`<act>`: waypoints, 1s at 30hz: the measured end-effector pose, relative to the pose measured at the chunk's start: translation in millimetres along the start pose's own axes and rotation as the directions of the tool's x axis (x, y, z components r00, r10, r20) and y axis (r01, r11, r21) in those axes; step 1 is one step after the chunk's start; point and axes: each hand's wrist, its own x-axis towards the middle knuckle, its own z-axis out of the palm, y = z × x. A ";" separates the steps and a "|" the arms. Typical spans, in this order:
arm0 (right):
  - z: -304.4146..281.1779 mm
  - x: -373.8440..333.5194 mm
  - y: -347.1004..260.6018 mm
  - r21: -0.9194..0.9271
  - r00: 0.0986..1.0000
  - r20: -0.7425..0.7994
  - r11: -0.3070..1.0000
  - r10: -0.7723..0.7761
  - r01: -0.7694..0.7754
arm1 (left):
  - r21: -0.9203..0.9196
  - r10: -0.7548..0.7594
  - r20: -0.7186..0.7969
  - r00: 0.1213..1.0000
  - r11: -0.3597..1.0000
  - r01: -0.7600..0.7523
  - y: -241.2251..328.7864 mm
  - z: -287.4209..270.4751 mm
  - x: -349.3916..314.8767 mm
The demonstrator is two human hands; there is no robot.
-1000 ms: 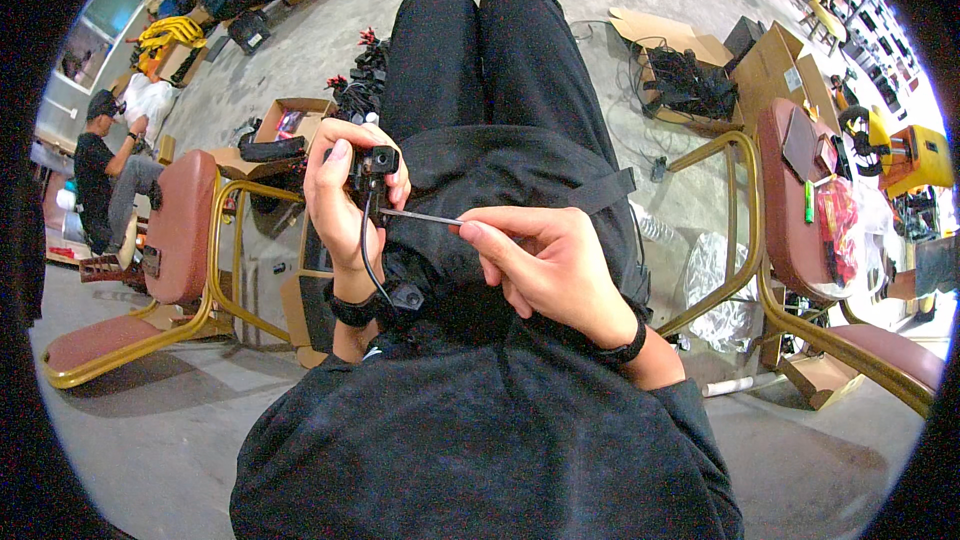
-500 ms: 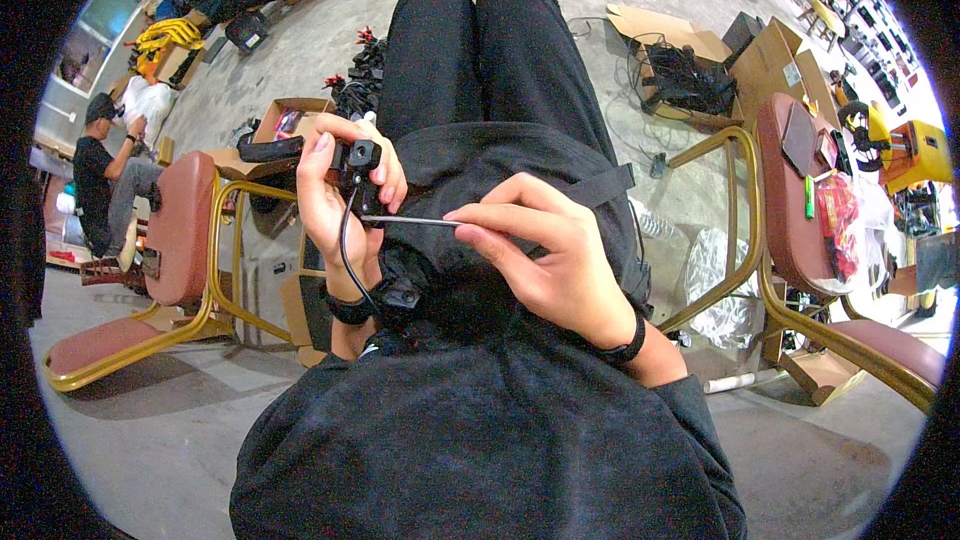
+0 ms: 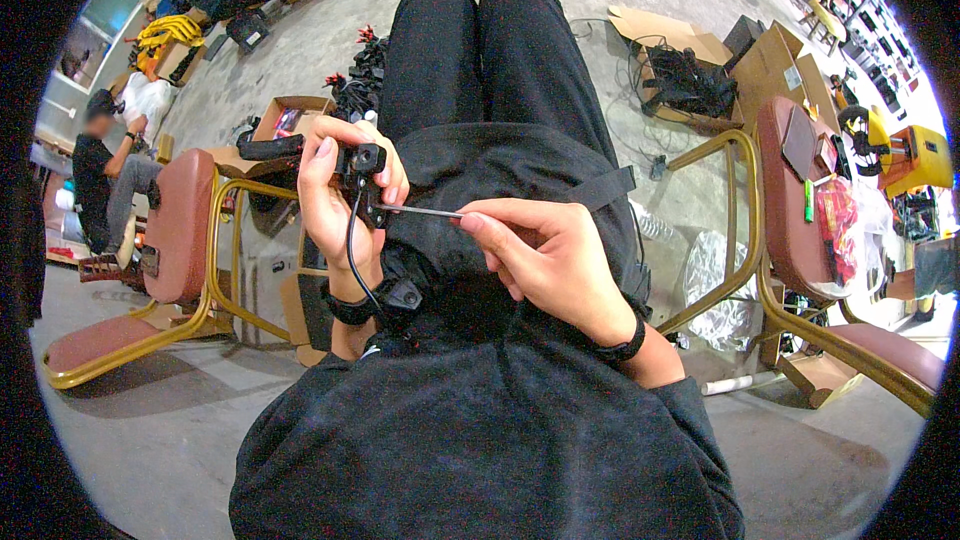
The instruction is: The person uses an allen wrench to tighten a screw on a small black component held in their left hand, then rotates the component to work on different sides.
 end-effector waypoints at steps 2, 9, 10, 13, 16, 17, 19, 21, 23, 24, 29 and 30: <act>-0.1 -0.2 0.1 0.034 1.000 0.006 0.999 0.008 -0.008 | 0.021 0.008 -0.001 1.000 1.000 -0.008 0.0 0.4 -0.6; 1.2 -1.6 -0.6 0.101 0.999 0.037 0.994 0.038 -0.042 | 0.038 0.024 0.005 1.000 0.999 -0.024 -1.5 -1.7 -1.4; 0.9 -1.4 -0.3 0.114 0.998 0.042 0.992 0.040 -0.045 | 0.037 0.024 0.006 1.000 0.999 -0.024 -1.8 -1.9 -1.1; 0.4 -1.0 0.1 0.124 0.999 0.032 0.992 0.023 -0.026 | 0.012 0.035 -0.001 0.999 0.999 -0.035 -1.8 -1.9 -0.9; 0.7 -0.6 -0.2 0.132 0.999 0.050 0.991 0.022 -0.029 | 0.009 0.023 -0.001 1.000 1.000 -0.023 -1.8 -0.7 -0.7; 0.5 -0.5 -1.3 0.131 0.999 0.048 0.991 0.022 -0.028 | 0.017 0.022 0.005 1.000 1.000 -0.023 -1.8 -0.8 -0.7; -0.1 -0.7 -5.0 0.108 0.994 0.054 0.989 0.091 -0.097 | 0.025 0.021 0.011 1.000 0.999 -0.021 -2.2 -0.4 -1.5; -2.4 0.7 -8.3 0.146 0.987 0.085 0.979 0.134 -0.145 | 0.131 0.039 0.001 0.999 0.991 -0.039 -1.8 0.4 -2.3; -1.5 0.1 -8.3 0.181 0.978 0.118 0.964 0.174 -0.193 | 0.142 0.039 0.000 0.999 0.989 -0.039 0.2 1.5 -3.8; 0.1 -2.2 -5.2 0.118 0.993 0.069 0.988 0.092 -0.099 | 0.153 0.040 0.002 0.999 0.987 -0.040 0.4 2.8 -3.5; -1.6 3.8 2.1 -0.423 0.821 0.008 0.742 -0.571 0.520 | 0.039 -0.019 -0.037 0.999 0.999 0.020 0.0 1.6 -2.1; -1.5 3.0 1.8 -0.421 0.822 0.007 0.744 -0.570 0.519 | 0.040 -0.020 -0.039 0.999 0.999 0.022 0.2 1.9 -2.7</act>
